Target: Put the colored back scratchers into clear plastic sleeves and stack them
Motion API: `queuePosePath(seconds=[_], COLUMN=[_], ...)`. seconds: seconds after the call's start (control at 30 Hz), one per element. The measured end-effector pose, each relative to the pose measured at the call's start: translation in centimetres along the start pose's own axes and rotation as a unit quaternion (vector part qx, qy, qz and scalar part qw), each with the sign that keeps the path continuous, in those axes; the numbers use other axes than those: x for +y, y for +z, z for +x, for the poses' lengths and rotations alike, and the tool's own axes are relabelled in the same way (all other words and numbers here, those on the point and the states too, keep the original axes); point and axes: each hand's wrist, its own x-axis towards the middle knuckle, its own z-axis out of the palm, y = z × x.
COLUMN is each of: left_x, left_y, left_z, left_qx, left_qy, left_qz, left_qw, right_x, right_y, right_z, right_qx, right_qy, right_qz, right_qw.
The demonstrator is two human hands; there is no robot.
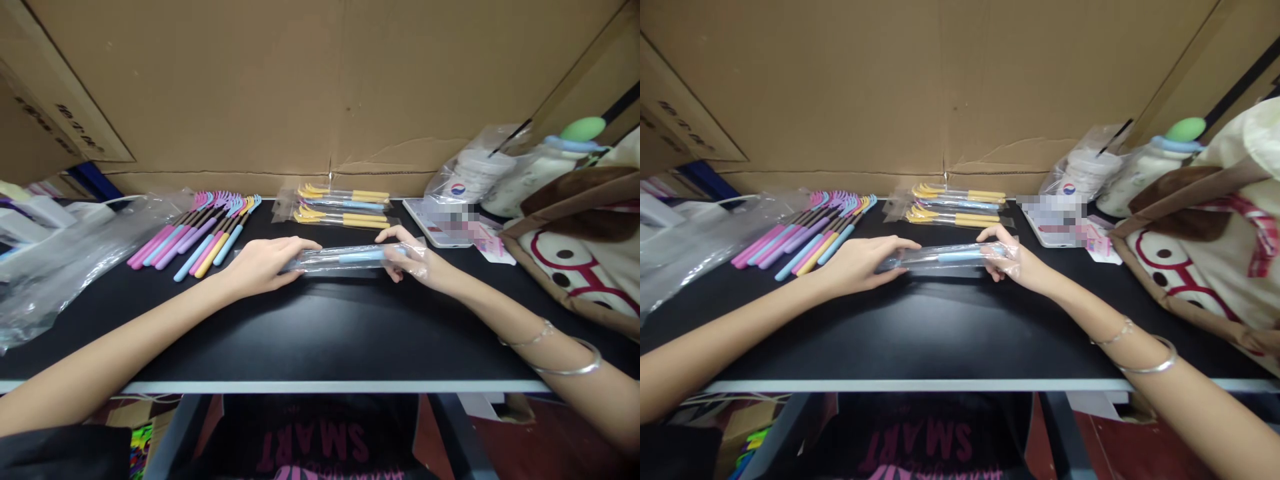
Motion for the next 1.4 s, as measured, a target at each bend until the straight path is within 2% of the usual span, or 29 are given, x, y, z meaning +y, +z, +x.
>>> queuePosePath(seconds=[0.13, 0.3, 0.57, 0.73, 0.93, 1.07, 1.17, 1.23, 1.3, 1.4], left_x=[-0.2, -0.1, 0.3, -0.1, -0.8, -0.9, -1.2, -1.6, -2.2, -2.8], left_y=[0.4, -0.1, -0.7, -0.5, -0.7, -1.2, -1.5, -1.7, -1.9, -1.9], left_z=[0.0, 0.2, 0.7, 1.0, 1.2, 1.6, 2.5, 3.2, 4.0, 5.0], left_qx=[-0.016, -0.044, -0.045, -0.038, -0.022, 0.012, 0.08, 0.121, 0.138, 0.147], left_qy=[-0.024, -0.054, -0.133, -0.18, -0.197, -0.194, -0.175, -0.152, -0.128, -0.095], left_qz=[-0.024, -0.065, -0.132, -0.197, -0.258, -0.186, -0.052, 0.033, 0.076, 0.111], left_qw=[0.999, 0.995, 0.981, 0.963, 0.946, 0.963, 0.98, 0.98, 0.979, 0.978], right_x=[-0.5, -0.7, -0.5, -1.2, -1.8, -1.5, -1.9, -2.5, -3.2, -4.0], right_y=[0.5, 0.8, 0.3, -0.1, 0.0, 0.2, 0.4, 0.5, 0.7, 1.2], right_z=[0.0, 0.0, 0.3, 0.3, 0.0, 0.0, -0.3, -0.7, -1.3, -1.8], right_qx=[-0.019, -0.001, 0.034, 0.017, 0.032, 0.081, 0.137, 0.168, 0.179, 0.143], right_qy=[0.035, 0.033, 0.049, 0.038, 0.009, -0.015, -0.043, -0.079, -0.133, -0.234], right_qz=[0.037, 0.092, 0.178, 0.175, 0.156, 0.129, 0.075, -0.011, -0.117, -0.247], right_qw=[0.999, 0.995, 0.982, 0.984, 0.987, 0.988, 0.987, 0.982, 0.968, 0.929])
